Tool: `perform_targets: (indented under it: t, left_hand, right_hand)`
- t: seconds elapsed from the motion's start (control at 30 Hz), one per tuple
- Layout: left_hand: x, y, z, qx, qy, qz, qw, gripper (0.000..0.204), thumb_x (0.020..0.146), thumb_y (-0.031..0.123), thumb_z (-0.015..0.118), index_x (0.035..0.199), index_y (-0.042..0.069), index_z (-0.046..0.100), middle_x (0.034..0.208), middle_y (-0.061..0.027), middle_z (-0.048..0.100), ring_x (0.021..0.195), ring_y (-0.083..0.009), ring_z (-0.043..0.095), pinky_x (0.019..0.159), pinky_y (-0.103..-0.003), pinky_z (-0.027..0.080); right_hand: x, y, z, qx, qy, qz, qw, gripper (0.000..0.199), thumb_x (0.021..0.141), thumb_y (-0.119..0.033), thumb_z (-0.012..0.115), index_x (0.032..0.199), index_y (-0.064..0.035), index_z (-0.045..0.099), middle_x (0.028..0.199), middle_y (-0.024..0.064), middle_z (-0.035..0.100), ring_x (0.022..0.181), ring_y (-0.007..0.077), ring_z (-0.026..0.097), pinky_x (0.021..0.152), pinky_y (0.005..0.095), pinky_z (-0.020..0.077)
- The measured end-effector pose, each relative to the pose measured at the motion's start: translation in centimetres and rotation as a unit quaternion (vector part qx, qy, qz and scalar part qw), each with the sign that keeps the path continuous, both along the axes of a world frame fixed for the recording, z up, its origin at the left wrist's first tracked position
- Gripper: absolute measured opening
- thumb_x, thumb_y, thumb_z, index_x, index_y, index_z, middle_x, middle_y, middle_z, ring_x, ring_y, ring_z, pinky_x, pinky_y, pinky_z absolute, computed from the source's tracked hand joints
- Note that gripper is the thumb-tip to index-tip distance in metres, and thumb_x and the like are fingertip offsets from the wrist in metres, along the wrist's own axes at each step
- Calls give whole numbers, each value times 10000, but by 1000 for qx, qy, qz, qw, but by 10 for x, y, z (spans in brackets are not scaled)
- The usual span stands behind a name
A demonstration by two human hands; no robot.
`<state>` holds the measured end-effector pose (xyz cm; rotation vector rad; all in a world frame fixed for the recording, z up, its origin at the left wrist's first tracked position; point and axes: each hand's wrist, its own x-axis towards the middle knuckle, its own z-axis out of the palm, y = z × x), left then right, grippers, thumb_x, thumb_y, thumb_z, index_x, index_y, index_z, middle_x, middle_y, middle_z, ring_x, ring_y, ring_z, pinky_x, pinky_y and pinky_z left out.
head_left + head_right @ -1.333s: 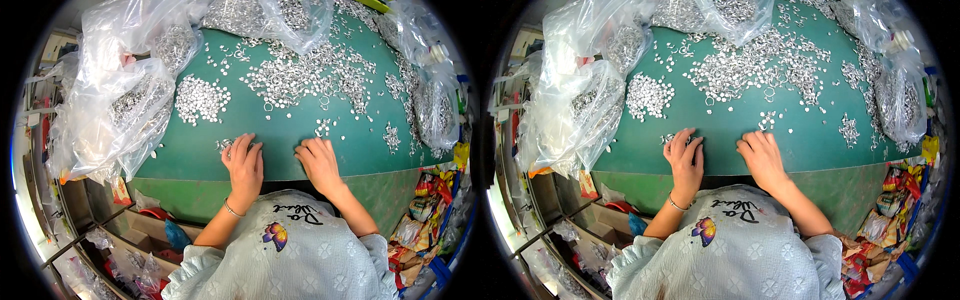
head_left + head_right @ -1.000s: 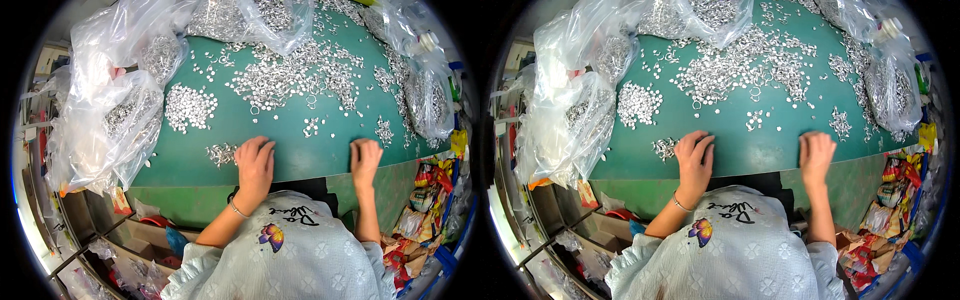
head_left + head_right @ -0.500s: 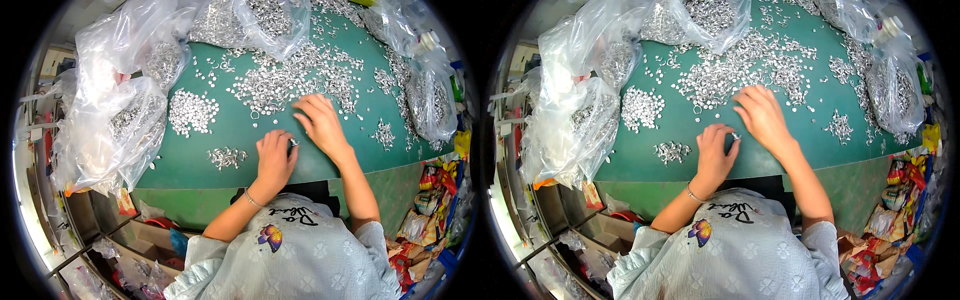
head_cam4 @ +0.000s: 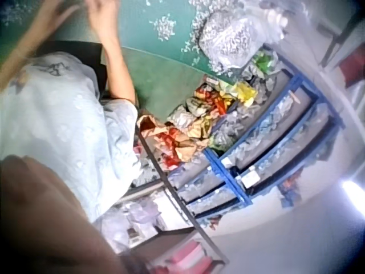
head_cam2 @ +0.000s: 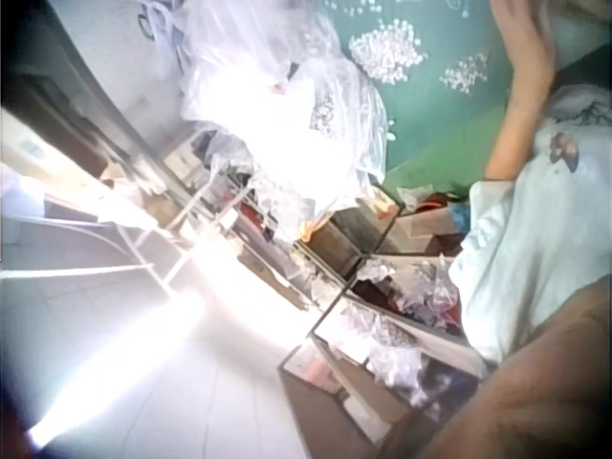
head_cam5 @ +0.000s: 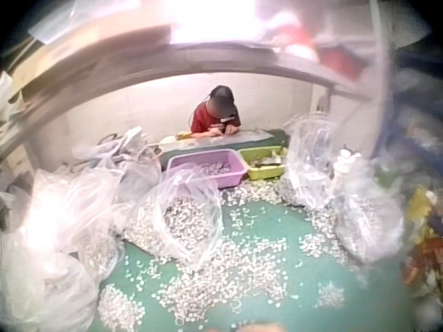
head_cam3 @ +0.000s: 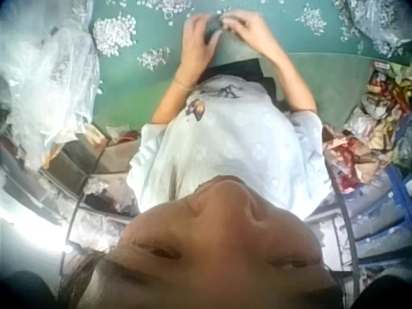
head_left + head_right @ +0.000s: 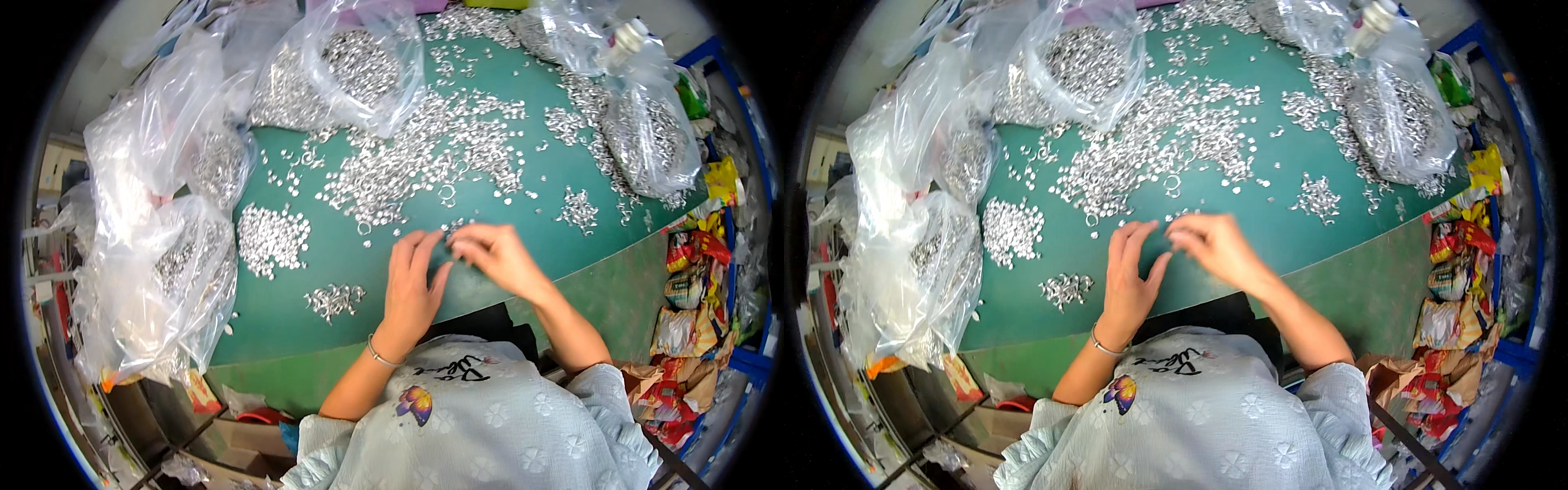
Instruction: The person sorts small metal rings and components on a green worktable by hand, picking up individual pieces from a scattered pile and grouping them together.
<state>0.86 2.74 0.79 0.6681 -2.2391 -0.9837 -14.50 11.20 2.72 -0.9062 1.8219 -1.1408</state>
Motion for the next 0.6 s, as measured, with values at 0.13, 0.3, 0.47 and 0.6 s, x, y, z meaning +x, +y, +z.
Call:
perform_targets:
  t: [0.13,0.3,0.47,0.6]
  left_hand:
    - [4,-11,1,-21,-70,29,997,464,751,-19,714,1186,18,559,1175,-165,519,1104,-343,504,939,-408,427]
    - [4,-34,-11,-100,-111,93,984,517,765,-1,708,1244,11,514,1293,-179,475,1204,-371,451,1018,-443,371]
    - [-2,-47,-19,-129,-193,126,964,542,822,72,690,1316,12,475,1416,-217,378,1316,-450,329,1071,-502,317]
    - [-9,-52,-28,-121,-187,92,970,523,848,78,664,1330,14,470,1431,-227,362,1343,-493,268,1083,-530,302]
  right_hand:
    - [-106,19,-10,-39,340,-189,921,162,871,-114,643,939,26,686,877,188,686,762,273,673,694,352,513]
    - [-201,31,-33,48,550,-211,807,165,836,-116,668,942,9,668,904,172,627,850,350,614,741,419,487]
    - [-139,4,-18,-23,573,-156,804,171,794,-71,681,951,-8,659,960,148,604,917,332,576,791,411,465]
    - [-71,-26,-13,-74,497,34,864,193,774,-78,690,959,-32,654,1012,98,585,981,287,541,845,395,426]
